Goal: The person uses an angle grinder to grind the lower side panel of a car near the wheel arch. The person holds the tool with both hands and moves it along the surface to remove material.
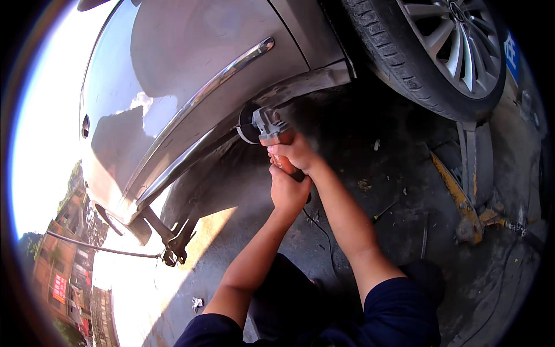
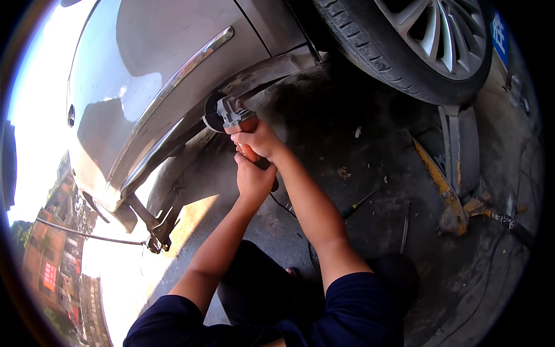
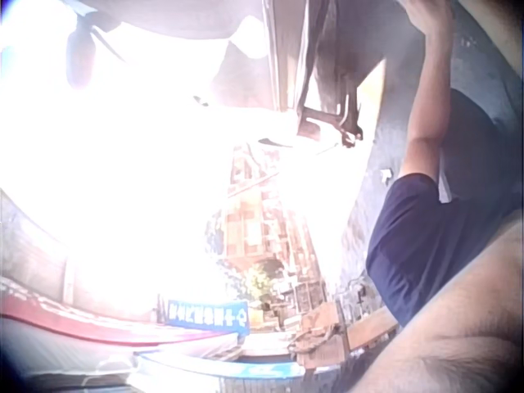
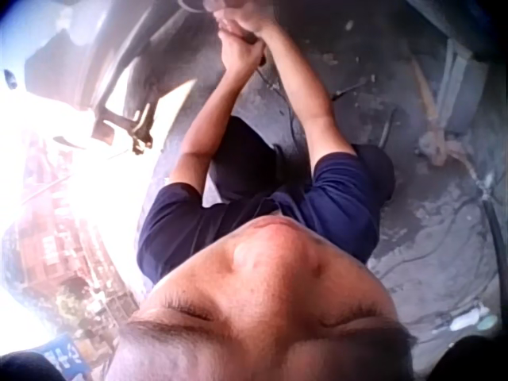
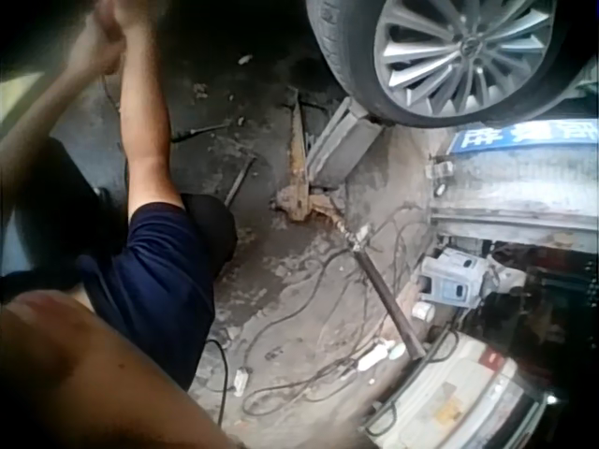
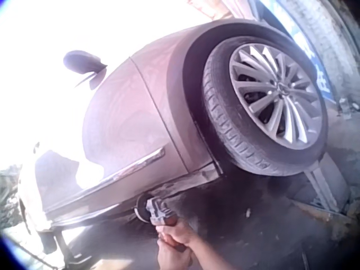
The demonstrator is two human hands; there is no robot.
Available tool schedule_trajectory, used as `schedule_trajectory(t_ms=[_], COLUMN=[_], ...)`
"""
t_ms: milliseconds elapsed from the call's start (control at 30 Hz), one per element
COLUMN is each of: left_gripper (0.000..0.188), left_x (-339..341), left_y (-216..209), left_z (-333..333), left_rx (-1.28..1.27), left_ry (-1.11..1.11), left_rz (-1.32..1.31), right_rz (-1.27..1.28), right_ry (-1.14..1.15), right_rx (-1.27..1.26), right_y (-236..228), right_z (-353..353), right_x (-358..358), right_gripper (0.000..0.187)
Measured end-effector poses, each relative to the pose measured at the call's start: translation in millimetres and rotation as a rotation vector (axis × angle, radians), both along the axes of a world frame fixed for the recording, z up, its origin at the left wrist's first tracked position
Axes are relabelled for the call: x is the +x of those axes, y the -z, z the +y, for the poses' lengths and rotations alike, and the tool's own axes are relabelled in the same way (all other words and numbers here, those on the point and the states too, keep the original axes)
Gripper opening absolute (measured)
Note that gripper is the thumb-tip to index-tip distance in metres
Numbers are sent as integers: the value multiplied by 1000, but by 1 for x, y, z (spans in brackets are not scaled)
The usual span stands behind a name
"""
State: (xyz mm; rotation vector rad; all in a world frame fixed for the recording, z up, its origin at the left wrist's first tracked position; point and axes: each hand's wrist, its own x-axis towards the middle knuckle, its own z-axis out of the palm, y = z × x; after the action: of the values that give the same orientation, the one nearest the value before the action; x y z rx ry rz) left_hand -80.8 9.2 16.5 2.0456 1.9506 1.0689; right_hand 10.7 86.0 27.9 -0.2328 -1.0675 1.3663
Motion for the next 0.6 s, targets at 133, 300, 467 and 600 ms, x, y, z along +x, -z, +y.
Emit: schedule_trajectory(t_ms=[133,300,467,600], left_gripper=[76,77,78,79], left_x=[-2,0,0,1], left_y=[5,0,2,3], left_z=[4,2,3,3], left_rx=[54,7,37,56], left_ry=[25,9,16,33], left_rz=[13,6,14,16], right_rz=[24,23,22,7], right_ry=[1,9,8,12], right_rx=[-6,6,26,14], right_y=[3,4,2,4], right_z=[3,4,1,2], right_x=[-2,-1,1,3], right_gripper=[28,28,29,29])
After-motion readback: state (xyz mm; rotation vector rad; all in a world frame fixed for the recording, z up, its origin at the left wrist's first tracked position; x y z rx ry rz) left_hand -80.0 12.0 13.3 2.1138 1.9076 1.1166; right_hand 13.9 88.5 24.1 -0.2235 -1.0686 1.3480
